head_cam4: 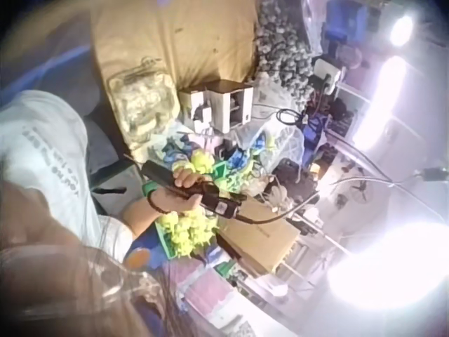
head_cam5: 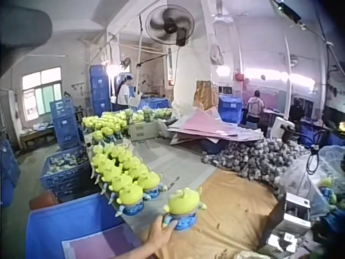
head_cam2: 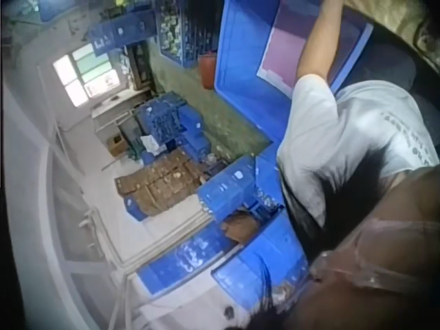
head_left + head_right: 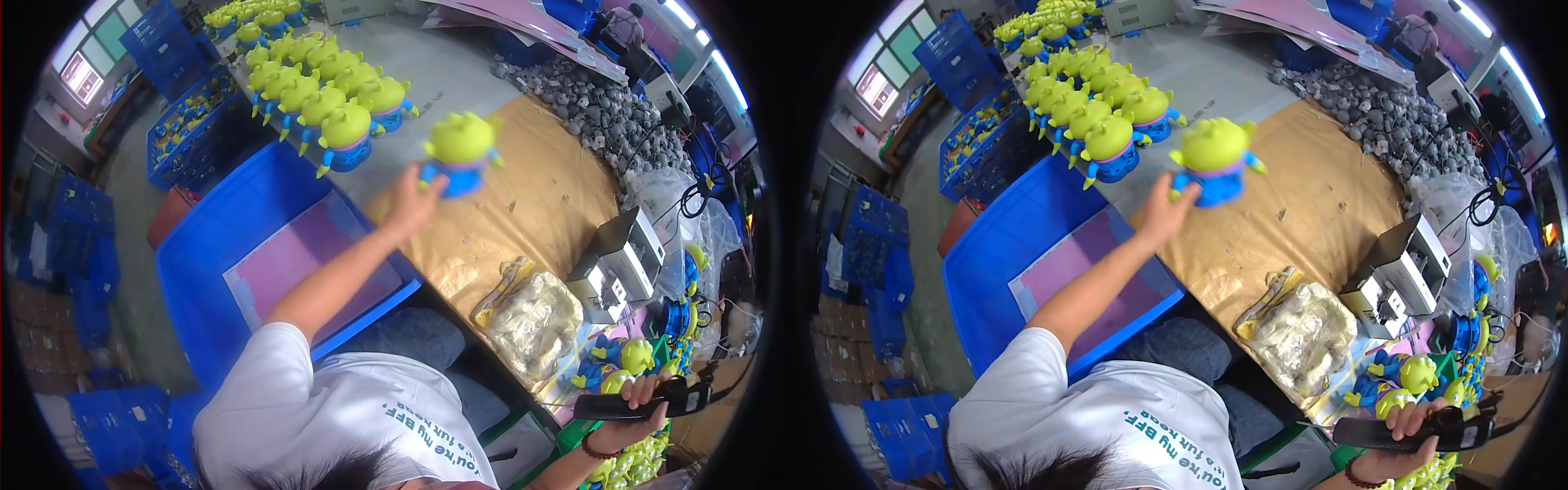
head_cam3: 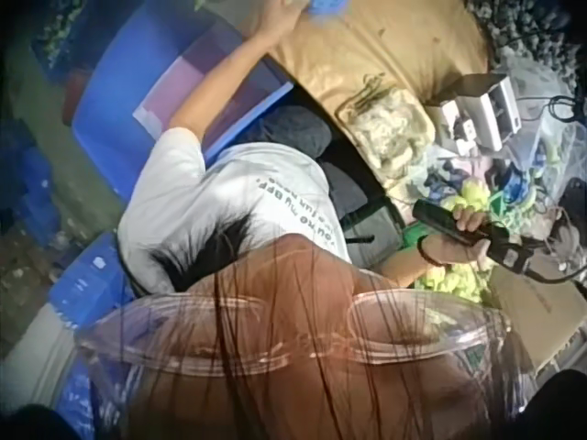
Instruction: Cleaning toy alien figures with an air blower nozzle and placing them in a blue plastic bin.
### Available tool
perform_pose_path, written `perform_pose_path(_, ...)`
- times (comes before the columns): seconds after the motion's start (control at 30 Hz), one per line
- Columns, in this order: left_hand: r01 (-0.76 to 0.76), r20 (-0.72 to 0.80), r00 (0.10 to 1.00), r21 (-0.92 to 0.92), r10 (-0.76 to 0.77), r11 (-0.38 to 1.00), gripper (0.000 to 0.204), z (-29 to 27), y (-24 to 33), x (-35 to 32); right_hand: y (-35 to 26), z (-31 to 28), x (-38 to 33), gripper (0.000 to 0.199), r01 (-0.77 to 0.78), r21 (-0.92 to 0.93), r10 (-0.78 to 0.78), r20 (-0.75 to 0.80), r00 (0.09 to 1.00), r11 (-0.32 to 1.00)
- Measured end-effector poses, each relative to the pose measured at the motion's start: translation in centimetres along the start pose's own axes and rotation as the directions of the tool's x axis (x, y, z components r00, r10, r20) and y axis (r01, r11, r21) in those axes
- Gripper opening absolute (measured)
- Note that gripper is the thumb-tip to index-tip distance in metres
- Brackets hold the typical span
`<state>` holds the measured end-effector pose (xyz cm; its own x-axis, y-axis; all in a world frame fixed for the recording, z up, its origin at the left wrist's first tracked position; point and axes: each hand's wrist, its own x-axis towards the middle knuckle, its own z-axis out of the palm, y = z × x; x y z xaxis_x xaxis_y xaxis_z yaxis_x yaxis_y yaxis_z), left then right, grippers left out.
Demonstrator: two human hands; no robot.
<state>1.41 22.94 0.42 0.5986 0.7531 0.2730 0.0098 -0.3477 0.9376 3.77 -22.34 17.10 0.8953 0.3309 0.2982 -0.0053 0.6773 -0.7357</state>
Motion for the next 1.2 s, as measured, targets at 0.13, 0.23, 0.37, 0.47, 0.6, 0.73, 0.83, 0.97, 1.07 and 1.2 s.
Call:
perform_pose_path(0.13, 0.012, -0.262, 0.964, 0.216, 0.046, 0.976, 0.033, -3.3, -6.5, 4.8, 1.3, -2.0, -1.7, 0.037, -0.045, -0.116, 0.026, -0.161, 0.987, 0.992)
perform_pose_path(0.23, -0.022, -0.334, 0.933, 0.312, 0.131, 0.95, 0.034, -4.0, -9.0, 6.1, 2.2, -1.7, -2.3, 0.038, -0.068, -0.184, 0.029, -0.207, 0.978, 0.981)
perform_pose_path(0.37, -0.002, -0.385, 0.91, 0.363, 0.152, 0.932, 0.04, -4.1, -9.8, 6.0, 2.7, -2.5, -3.1, 0.039, -0.134, -0.202, 0.089, -0.22, 0.971, 0.97)
perform_pose_path(0.47, -0.109, -0.375, 0.882, 0.428, 0.286, 0.897, 0.052, -3.8, -9.2, 4.3, 2.3, -3.1, -4.3, 0.044, -0.161, -0.169, 0.114, -0.259, 0.959, 0.972)
perform_pose_path(0.6, -0.352, -0.17, 0.849, 0.525, 0.5, 0.775, 0.062, -2.1, -4.5, -2.0, 0.3, -5.8, -6.1, 0.05, -0.15, -0.116, 0.108, -0.308, 0.945, 0.982)
perform_pose_path(0.73, -0.488, 0.224, 0.861, 0.107, 0.458, 0.866, 0.046, 3.6, 2.2, -7.8, -3.3, -5.5, -7.1, 0.06, -0.137, -0.28, 0.051, -0.294, 0.954, 0.95)
perform_pose_path(0.83, -0.501, 0.538, 0.675, -0.166, 0.504, 0.849, 0.036, 9.2, 8.6, -11.4, -6.6, -5.6, -9.2, 0.063, -0.142, -0.457, -0.004, -0.304, 0.953, 0.878)
perform_pose_path(0.97, -0.336, 0.804, 0.347, -0.374, 0.483, 0.864, 0.034, 17.3, 14.2, -17.2, -9.8, -5.9, -11.5, 0.057, -0.174, -0.555, -0.036, -0.346, 0.937, 0.813)
perform_pose_path(1.07, -0.435, 0.834, 0.266, -0.343, 0.483, 0.832, 0.046, 22.3, 15.6, -21.6, -10.8, -6.8, -12.4, 0.045, -0.18, -0.546, -0.035, -0.359, 0.933, 0.818)
perform_pose_path(1.2, -0.579, 0.866, 0.249, -0.226, 0.434, 0.784, 0.064, 28.2, 14.2, -24.8, -11.4, -7.6, -12.9, 0.045, -0.187, -0.529, -0.017, -0.357, 0.934, 0.828)
